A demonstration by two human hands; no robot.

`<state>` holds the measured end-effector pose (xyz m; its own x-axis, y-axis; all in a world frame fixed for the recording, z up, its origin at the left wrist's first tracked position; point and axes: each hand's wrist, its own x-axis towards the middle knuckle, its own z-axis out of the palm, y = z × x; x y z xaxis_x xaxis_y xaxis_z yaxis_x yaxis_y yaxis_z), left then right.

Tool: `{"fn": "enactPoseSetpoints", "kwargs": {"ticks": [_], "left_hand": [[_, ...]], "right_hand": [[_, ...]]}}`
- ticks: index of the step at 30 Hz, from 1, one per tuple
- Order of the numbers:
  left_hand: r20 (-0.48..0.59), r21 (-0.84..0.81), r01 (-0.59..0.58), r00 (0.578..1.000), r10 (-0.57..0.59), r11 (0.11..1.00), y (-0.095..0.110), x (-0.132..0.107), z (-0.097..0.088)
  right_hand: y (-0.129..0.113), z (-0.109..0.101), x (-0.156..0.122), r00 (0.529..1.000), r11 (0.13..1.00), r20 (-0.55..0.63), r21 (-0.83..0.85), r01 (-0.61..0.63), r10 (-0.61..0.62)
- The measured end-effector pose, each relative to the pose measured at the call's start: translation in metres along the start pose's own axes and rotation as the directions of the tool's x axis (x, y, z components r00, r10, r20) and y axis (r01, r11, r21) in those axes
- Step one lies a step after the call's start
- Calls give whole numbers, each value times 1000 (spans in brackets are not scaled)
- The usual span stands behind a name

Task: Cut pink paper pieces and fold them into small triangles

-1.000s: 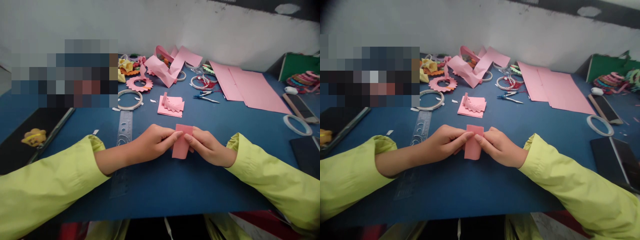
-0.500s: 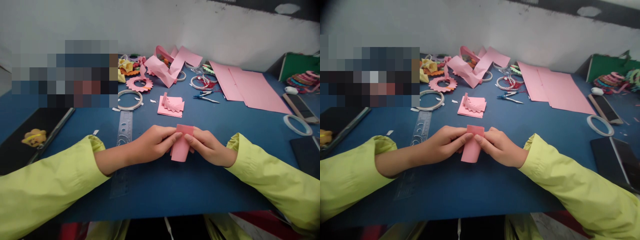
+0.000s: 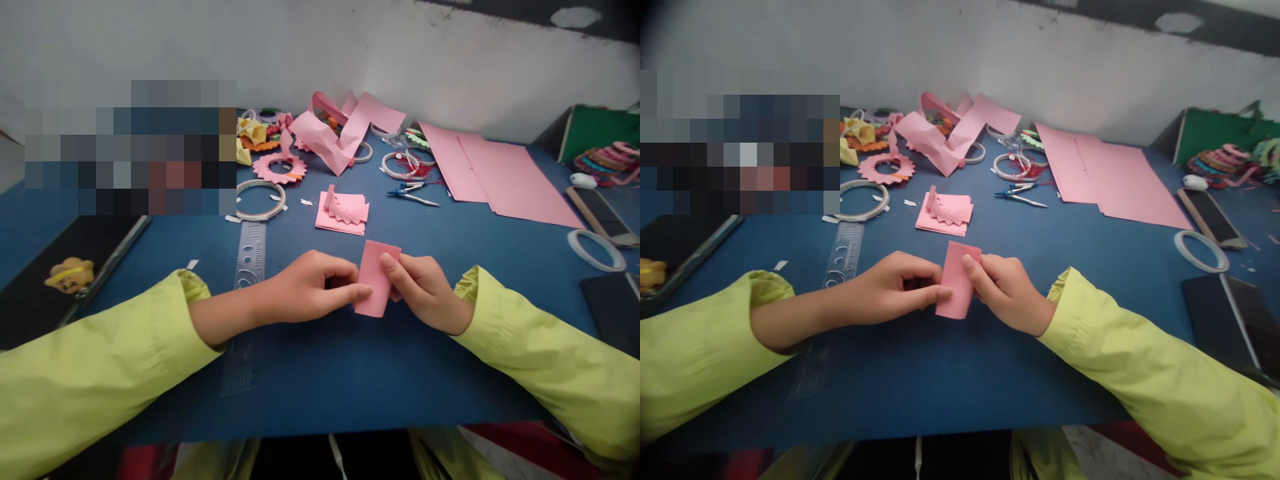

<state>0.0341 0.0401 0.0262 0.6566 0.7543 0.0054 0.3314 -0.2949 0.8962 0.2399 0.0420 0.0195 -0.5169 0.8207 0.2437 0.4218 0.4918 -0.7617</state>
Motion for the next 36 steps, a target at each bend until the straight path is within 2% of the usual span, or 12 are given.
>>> {"fn": "enactPoseSetpoints", "kwargs": {"ticks": [6,11,18,25,36], "left_hand": [[23,-68,65,998,-63,996,0,1,-1],[28,-95,60,998,-58,994,1,1,-4],[69,-151,100,994,-90,984,2,1,-8],[148,-187,133,983,-106,973,3,3,-10],[127,-146,109,988,-91,983,2,2,-9]], "right_hand": [[-2,-2,0,998,999,55,40,23,-25],[-2,-3,1,996,999,81,26,25,-27],[-1,-3,1,990,990,143,135,-32,13],[0,-1,-1,985,932,84,318,-171,152],[0,-1,1,978,920,41,335,-206,204]]}}
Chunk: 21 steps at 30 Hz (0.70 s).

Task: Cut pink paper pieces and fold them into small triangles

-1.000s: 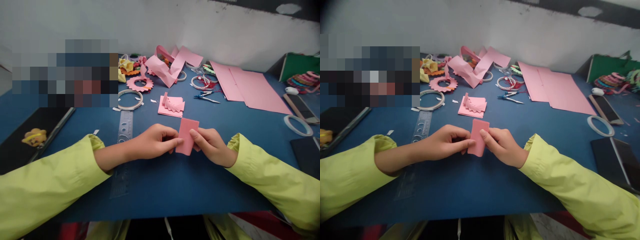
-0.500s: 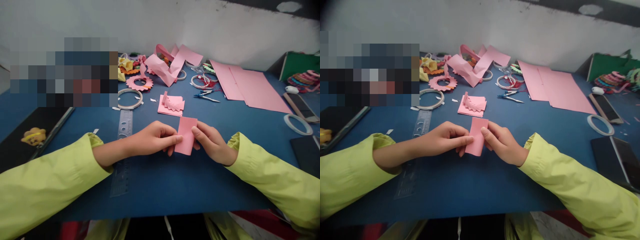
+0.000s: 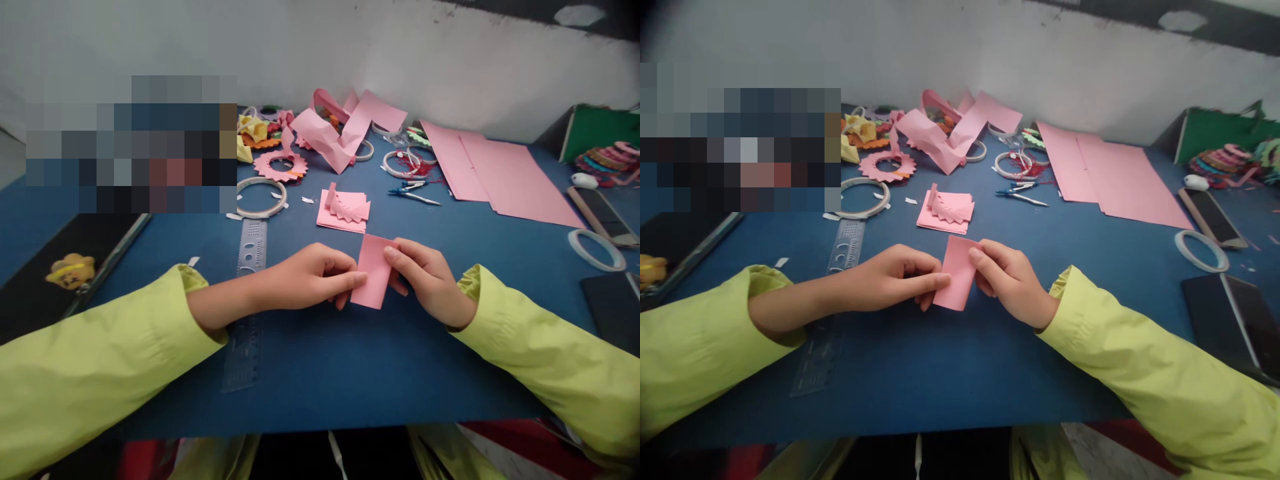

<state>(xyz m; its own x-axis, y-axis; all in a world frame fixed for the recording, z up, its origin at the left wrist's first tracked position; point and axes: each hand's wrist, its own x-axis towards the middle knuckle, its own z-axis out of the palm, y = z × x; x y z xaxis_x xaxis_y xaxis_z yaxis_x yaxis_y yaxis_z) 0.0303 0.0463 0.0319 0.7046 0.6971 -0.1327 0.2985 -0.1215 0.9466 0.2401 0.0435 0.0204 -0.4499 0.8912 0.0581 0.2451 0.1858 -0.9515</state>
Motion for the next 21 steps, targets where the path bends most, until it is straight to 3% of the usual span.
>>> {"fn": "enactPoseSetpoints", "kwargs": {"ticks": [3,5,8,10,21], "left_hand": [[-27,18,-10,1000,11,1000,0,0,1],[-60,32,-32,998,34,999,-1,1,1],[-92,62,-62,994,67,996,-3,1,1],[-95,79,-69,993,76,994,-3,0,1],[-97,83,-56,993,64,995,-4,1,2]], "right_hand": [[-1,-1,1,1000,999,12,-33,27,-27],[-1,-1,1,987,983,108,-123,135,-122],[1,-1,3,910,878,274,-284,385,-310],[2,-1,3,883,819,298,-349,456,-364],[2,-2,3,871,843,371,-308,441,-321]]}}
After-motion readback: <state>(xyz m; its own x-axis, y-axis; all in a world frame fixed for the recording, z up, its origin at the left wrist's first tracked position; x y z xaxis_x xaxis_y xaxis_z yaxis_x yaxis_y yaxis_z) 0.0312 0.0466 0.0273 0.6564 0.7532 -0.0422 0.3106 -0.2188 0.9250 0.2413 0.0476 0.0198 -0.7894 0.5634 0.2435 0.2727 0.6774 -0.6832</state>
